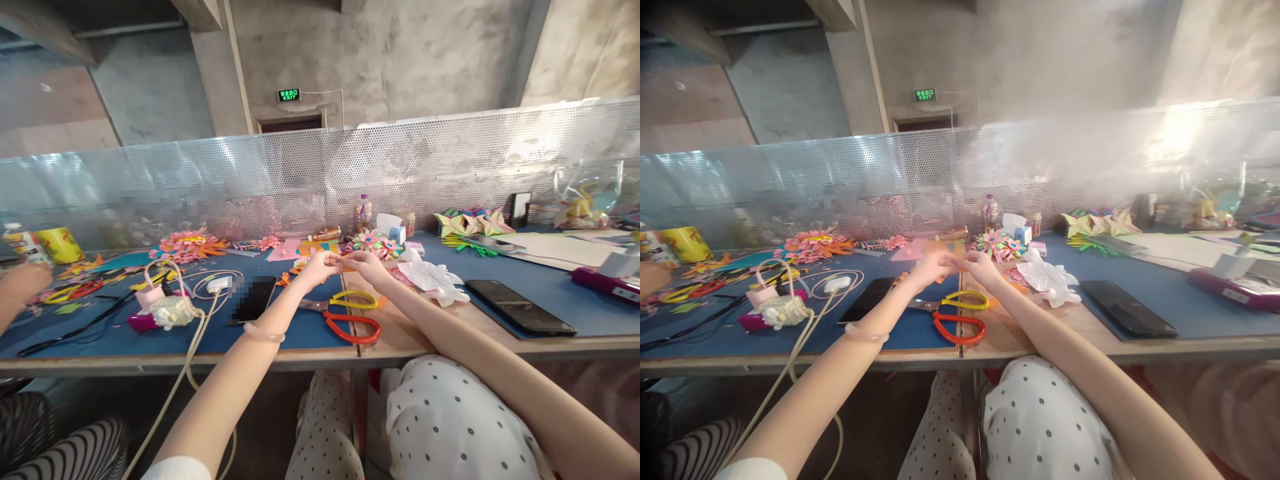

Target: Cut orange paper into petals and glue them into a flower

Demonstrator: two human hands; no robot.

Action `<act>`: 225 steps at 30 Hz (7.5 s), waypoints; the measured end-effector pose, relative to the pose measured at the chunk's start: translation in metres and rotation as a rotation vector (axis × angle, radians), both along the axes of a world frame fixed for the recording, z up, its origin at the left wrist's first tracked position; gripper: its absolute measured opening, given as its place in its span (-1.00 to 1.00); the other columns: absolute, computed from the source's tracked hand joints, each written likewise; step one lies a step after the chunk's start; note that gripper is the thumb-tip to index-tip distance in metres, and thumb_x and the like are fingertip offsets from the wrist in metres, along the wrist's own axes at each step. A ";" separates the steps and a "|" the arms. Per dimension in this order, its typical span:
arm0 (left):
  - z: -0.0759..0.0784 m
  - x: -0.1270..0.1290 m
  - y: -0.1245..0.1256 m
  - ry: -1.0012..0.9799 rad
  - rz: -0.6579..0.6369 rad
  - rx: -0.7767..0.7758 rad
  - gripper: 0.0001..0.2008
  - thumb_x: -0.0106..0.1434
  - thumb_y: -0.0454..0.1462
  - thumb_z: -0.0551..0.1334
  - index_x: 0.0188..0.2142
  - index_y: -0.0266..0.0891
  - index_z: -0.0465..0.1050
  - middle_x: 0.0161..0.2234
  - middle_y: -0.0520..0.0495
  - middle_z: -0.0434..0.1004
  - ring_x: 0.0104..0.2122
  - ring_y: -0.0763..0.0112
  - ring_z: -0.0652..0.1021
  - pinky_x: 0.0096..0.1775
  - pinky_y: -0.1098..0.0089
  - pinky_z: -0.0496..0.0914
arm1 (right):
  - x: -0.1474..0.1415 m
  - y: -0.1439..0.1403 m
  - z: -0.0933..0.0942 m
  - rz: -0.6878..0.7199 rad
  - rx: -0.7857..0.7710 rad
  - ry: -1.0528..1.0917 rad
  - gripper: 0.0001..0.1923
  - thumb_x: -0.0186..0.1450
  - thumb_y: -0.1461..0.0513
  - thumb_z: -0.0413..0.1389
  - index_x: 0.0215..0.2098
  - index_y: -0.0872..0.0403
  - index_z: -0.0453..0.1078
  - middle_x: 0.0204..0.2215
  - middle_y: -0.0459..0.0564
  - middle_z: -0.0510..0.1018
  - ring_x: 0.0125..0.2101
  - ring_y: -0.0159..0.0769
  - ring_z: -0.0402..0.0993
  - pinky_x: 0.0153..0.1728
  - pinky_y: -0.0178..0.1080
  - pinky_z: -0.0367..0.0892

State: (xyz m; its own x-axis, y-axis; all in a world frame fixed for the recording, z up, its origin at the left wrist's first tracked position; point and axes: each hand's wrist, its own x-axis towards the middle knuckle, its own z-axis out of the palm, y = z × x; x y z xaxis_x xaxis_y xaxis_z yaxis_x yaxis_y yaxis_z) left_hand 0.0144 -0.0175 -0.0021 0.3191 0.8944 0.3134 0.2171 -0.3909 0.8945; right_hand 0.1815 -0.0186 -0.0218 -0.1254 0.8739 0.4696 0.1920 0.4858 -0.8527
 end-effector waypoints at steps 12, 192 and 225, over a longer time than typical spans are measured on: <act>0.009 -0.002 -0.005 -0.106 0.026 -0.001 -0.76 -0.02 -0.34 0.39 -0.32 -0.31 0.47 -0.39 -0.11 0.56 -0.36 0.37 0.52 -0.28 0.36 0.36 | 0.002 0.001 -0.001 0.023 0.031 -0.003 -0.73 0.10 0.05 0.21 -0.40 0.08 0.48 -0.42 -0.02 0.59 -0.36 -0.26 0.47 -0.27 -0.21 0.31; 0.006 -0.001 -0.004 -0.210 0.074 -0.138 -0.80 -0.03 -0.18 0.32 -0.41 -0.23 0.51 -0.33 -0.09 0.54 -0.24 0.31 0.52 -0.28 0.38 0.34 | -0.005 -0.013 0.003 0.055 -0.063 0.045 -0.66 0.15 -0.01 0.15 -0.44 0.12 0.37 -0.60 -0.12 0.39 -0.65 -0.51 0.24 -0.67 -0.40 0.16; 0.004 -0.002 -0.003 -0.218 0.075 -0.154 -0.80 -0.03 -0.20 0.32 -0.38 -0.23 0.51 -0.29 -0.08 0.54 -0.25 0.36 0.52 -0.29 0.42 0.35 | -0.005 -0.009 -0.001 0.044 -0.041 0.033 -0.67 0.17 -0.01 0.13 -0.45 0.11 0.36 -0.62 -0.13 0.38 -0.66 -0.50 0.25 -0.68 -0.40 0.16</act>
